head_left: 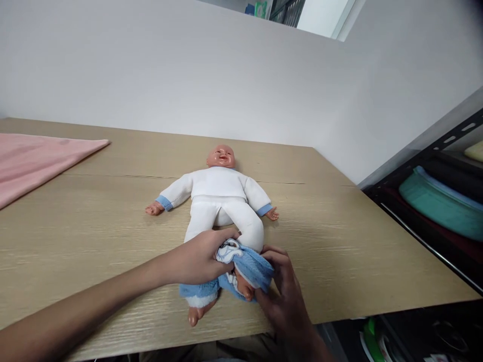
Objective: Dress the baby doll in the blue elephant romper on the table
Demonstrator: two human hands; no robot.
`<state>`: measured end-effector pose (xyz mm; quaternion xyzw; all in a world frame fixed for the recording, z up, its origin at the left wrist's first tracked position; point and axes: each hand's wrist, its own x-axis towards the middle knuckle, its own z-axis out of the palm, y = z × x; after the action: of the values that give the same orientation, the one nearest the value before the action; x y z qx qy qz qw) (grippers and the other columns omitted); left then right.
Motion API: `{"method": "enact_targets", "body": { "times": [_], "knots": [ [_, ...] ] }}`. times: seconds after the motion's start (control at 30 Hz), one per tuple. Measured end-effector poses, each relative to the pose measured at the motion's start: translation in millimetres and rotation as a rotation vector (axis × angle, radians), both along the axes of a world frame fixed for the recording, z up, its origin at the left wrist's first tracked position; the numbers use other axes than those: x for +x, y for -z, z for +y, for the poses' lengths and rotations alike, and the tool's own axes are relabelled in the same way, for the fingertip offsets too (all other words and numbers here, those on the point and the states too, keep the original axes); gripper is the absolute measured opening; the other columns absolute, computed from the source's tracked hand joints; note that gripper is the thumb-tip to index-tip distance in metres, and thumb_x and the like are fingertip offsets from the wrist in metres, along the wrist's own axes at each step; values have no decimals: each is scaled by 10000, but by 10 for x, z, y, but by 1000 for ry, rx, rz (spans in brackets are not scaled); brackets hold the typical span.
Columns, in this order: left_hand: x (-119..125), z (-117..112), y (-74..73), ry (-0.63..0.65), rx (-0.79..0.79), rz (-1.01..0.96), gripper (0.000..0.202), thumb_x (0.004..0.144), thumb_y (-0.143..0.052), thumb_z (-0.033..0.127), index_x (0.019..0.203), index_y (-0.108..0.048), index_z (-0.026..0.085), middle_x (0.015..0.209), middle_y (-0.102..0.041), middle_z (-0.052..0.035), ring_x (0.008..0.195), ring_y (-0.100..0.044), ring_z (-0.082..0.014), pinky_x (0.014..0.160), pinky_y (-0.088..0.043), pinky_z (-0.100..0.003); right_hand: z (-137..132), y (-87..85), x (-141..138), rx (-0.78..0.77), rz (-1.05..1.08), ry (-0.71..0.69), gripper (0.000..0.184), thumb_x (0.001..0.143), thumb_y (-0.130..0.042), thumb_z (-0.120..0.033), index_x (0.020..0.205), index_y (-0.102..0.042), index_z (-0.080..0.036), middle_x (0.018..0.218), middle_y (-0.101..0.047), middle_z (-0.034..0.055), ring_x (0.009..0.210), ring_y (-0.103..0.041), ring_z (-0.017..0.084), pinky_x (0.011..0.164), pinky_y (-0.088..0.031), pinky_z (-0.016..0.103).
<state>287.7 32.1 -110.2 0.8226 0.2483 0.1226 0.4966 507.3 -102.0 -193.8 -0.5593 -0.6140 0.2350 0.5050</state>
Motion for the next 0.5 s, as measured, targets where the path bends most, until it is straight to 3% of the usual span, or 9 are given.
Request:
{"method": "enact_targets", "body": {
  "times": [0.07, 0.13, 0.23, 0.33, 0.4, 0.5],
  "knots": [
    [2, 3, -4, 57, 58, 18, 84, 927, -643, 185, 987, -594, 217, 872, -657, 29, 787, -607, -165, 717, -438, -285, 47, -27, 106, -2, -8, -40, 616, 801, -651, -40, 1371, -595, -263, 1341, -657, 79, 1253, -675, 224, 1049, -576, 330],
    [6, 14, 0, 117, 138, 34, 104, 909, -653, 164, 926, -566, 219, 843, -633, 32, 762, -586, -159, 704, -415, -286, 113, -74, 172, -58, 34, -72, 566, 800, -642, -44, 1323, -632, -261, 1226, -710, 49, 1145, -708, 206, 984, -583, 296],
    [20, 50, 15, 195, 229, 7, 152, 895, -674, 120, 877, -557, 215, 903, -649, 5, 878, -623, -185, 806, -449, -293, 240, -165, 207, -170, 157, -125, 343, 832, -612, -80, 1127, -679, -241, 1012, -691, 8, 952, -689, 179, 869, -573, 265],
    [25, 95, 23, 225, 273, -37, 150, 964, -668, 123, 861, -598, 208, 969, -680, -20, 990, -643, -203, 917, -462, -309, 387, -258, 311, -224, 193, -248, 269, 806, -611, -102, 1033, -695, -222, 1094, -645, 36, 1057, -666, 209, 950, -562, 303],
    [18, 119, 24, 139, 243, -31, 154, 988, -744, 253, 887, -638, 204, 966, -685, -17, 970, -639, -207, 880, -462, -312, 479, -311, 483, -282, 145, -374, 337, 817, -684, -151, 1144, -717, -228, 1251, -651, 71, 1219, -644, 266, 1066, -542, 369],
    [2, 143, 18, -82, 39, -44, 412, 859, -902, 501, 972, -638, 207, 901, -653, 25, 851, -596, -188, 748, -443, -290, 603, -379, 800, -407, 74, -555, 680, 811, -880, -354, 1439, -636, -264, 1408, -658, 103, 1369, -593, 337, 1156, -504, 459]
  ]
}}
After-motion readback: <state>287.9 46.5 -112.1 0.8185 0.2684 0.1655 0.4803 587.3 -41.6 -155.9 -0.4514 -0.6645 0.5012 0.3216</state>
